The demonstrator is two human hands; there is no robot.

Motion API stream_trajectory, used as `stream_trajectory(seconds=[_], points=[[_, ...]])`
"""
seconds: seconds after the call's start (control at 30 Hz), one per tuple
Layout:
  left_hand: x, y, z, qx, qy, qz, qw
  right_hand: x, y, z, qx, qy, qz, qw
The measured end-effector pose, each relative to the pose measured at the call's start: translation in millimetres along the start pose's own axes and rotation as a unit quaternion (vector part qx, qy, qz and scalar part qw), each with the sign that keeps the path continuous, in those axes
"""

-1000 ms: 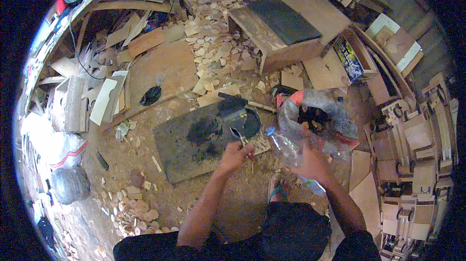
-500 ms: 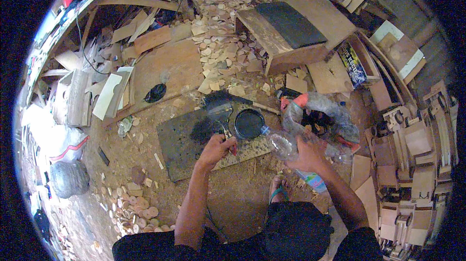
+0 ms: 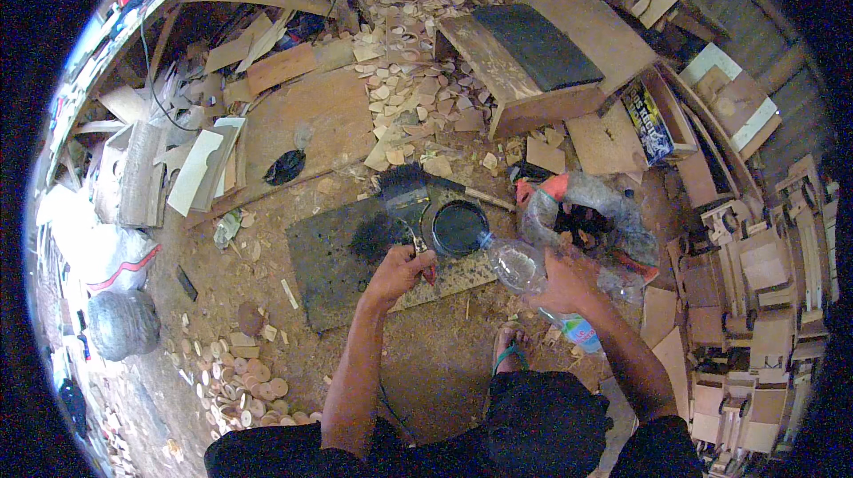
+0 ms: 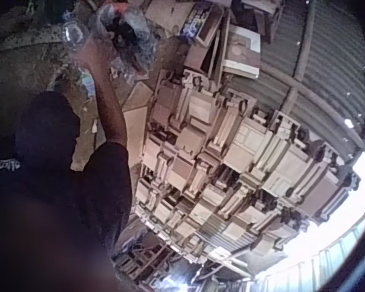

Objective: The person sits on the floor and paints a stack of small wooden discs black using a brush. They repeatedly dip the brush into a container of black paint and apply it to the discs, then place the painted discs into a plastic bag. The person also pours water from a bottle into the paint container and picks up additional discs from the floor to continue painting.

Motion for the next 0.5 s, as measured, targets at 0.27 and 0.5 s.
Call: stream_trajectory(seconds=[0.27,0.5], points=[[-2.6,-1.4,0.2,-0.040,0.011,0.013,0.999,-4.2,3.0,2.1,0.030,-0.002,0.017,0.999],[-3.5,-1.0,0.3,-0.030,0.006,0.000,1.000,-6.0,1.5,14.0,0.035,0.018,0.036,0.999]])
Point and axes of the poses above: each hand's wrist, its own x-axis away from the middle knuckle, its own z-axis out of the back of the hand, y = z × x, the point moved 3 cm from there along -x, towards the middle knuckle, and after that the axes turned 11 degrees about z, right-handed, at the moved point
